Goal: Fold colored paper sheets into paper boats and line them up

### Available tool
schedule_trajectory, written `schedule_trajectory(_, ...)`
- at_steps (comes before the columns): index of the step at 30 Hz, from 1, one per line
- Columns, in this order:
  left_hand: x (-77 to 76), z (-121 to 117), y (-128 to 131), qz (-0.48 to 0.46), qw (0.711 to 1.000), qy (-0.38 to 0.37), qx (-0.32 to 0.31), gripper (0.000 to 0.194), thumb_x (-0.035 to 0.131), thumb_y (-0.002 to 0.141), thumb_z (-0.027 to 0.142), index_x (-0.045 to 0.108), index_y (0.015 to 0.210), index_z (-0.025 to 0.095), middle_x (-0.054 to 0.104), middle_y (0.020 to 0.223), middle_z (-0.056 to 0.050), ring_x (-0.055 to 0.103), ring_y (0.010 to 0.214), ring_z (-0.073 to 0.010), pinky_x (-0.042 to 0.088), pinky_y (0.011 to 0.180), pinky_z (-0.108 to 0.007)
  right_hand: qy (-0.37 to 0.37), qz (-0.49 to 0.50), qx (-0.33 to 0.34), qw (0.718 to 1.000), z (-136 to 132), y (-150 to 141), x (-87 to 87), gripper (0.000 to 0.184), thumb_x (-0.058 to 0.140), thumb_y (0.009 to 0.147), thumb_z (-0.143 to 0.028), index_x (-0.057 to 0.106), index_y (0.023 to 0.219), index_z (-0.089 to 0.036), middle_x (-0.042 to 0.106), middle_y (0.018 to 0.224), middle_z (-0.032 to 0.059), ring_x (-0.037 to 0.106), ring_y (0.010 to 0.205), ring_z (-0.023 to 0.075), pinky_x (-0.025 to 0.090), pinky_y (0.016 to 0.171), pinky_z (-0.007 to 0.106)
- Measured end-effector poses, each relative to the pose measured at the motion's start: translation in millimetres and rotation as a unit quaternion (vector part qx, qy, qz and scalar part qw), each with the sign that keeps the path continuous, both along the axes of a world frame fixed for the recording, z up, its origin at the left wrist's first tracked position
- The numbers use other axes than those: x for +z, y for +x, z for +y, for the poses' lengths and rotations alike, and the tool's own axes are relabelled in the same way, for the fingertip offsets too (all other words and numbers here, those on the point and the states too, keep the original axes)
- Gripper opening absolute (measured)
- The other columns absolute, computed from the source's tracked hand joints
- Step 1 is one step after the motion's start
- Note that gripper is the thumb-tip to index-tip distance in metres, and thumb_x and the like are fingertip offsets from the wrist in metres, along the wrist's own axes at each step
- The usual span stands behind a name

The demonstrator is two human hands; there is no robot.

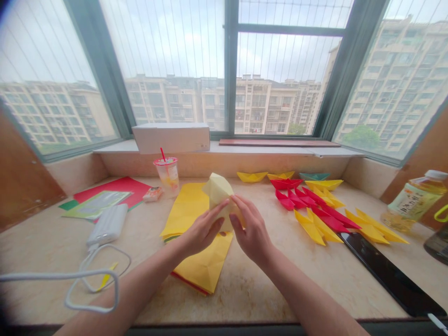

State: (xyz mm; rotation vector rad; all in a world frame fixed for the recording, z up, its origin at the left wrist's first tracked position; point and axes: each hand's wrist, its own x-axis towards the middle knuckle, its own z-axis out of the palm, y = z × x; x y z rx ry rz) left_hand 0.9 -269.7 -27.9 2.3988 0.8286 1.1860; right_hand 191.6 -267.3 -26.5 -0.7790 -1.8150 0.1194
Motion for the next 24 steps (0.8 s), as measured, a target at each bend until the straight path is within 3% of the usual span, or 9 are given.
schedule_trajectory(3,-0.1,-0.5,-5.2,0.076,0.995,0.063,0.011,0.056,0.039,0.099,0.02,0.028,0.154,0.028,0.061,0.129,-0.015,0.067,0.102,-0.024,0.056,0.09,-0.038,-0.095,0.049,0.058,0.993,2.3,0.9,-0.4,0.04,0.051,0.097,-0.031,0.052,0.136,-0.025,0.067,0.125,0.0089,0.064,0.112,0.0254,0.052,0.094,0.039)
schedule_trajectory(7,0.6,1.6,-5.5,0.093,0.991,0.083,0.047,0.052,0.039,0.099,0.018,0.036,0.149,0.031,0.055,0.13,-0.015,0.066,0.1,-0.0226,0.056,0.088,-0.038,-0.172,0.045,0.123,0.976,5.2,3.9,1.1,0.026,0.055,0.095,-0.037,0.065,0.114,-0.022,0.074,0.1,0.0041,0.069,0.087,0.0212,0.055,0.076,0.03)
schedule_trajectory(10,5.1,4.6,-2.3,0.025,0.991,0.102,0.08,0.047,0.043,0.098,0.018,0.046,0.142,0.033,0.047,0.136,-0.013,0.062,0.106,-0.0209,0.054,0.094,-0.04,-0.169,0.058,0.037,0.983,7.8,6.8,0.5,0.025,0.056,0.094,-0.04,0.07,0.09,-0.02,0.072,0.077,0.0016,0.065,0.069,0.0179,0.05,0.06,0.026)
schedule_trajectory(13,10.8,5.3,1.9,-0.059,0.988,0.104,0.101,0.053,0.055,0.094,0.023,0.042,0.145,0.031,0.04,0.145,-0.014,0.047,0.13,-0.027,0.043,0.108,-0.049,-0.108,0.048,-0.076,0.99,11.6,11.5,-2.0,0.029,0.056,0.095,-0.039,0.07,0.08,-0.019,0.068,0.065,0.0009,0.063,0.059,0.0168,0.046,0.053,0.026)
schedule_trajectory(15,11.8,3.7,5.9,-0.114,0.989,0.025,0.088,0.058,0.061,0.091,0.03,0.041,0.146,0.027,0.044,0.143,-0.016,0.049,0.128,-0.0288,0.046,0.105,-0.05,-0.033,0.026,-0.104,0.994,14.3,14.5,-3.7,0.023,0.055,0.096,-0.033,0.073,0.091,-0.019,0.074,0.076,0.0038,0.069,0.068,0.0197,0.052,0.063,0.03)
schedule_trajectory(17,9.5,0.8,11.3,-0.16,0.98,-0.111,0.033,0.052,0.062,0.09,0.037,0.05,0.139,0.024,0.053,0.135,-0.016,0.06,0.116,-0.028,0.054,0.094,-0.046,0.058,-0.015,-0.094,0.994,15.5,15.4,-4.6,0.022,0.054,0.096,-0.024,0.071,0.109,-0.02,0.077,0.102,0.0082,0.073,0.092,0.0236,0.055,0.084,0.037)
schedule_trajectory(20,4.3,-4.5,21.2,-0.228,0.935,-0.267,-0.057,0.045,0.063,0.088,0.046,0.063,0.125,0.02,0.064,0.123,-0.014,0.065,0.11,-0.0282,0.054,0.094,-0.044,0.161,-0.119,-0.055,0.978,12.7,10.9,-4.3,0.036,0.053,0.094,-0.012,0.063,0.127,-0.023,0.067,0.13,0.0097,0.062,0.122,0.0254,0.044,0.107,0.046)
schedule_trajectory(24,5.9,-8.9,30.2,-0.388,0.857,-0.335,-0.06,0.048,0.066,0.084,0.052,0.066,0.12,0.02,0.07,0.119,-0.011,0.059,0.122,-0.03,0.047,0.104,-0.049,0.188,-0.208,-0.044,0.959,5.0,-0.3,-1.8,0.049,0.051,0.093,-0.007,0.053,0.139,-0.023,0.058,0.14,0.0089,0.05,0.134,0.024,0.036,0.114,0.048)
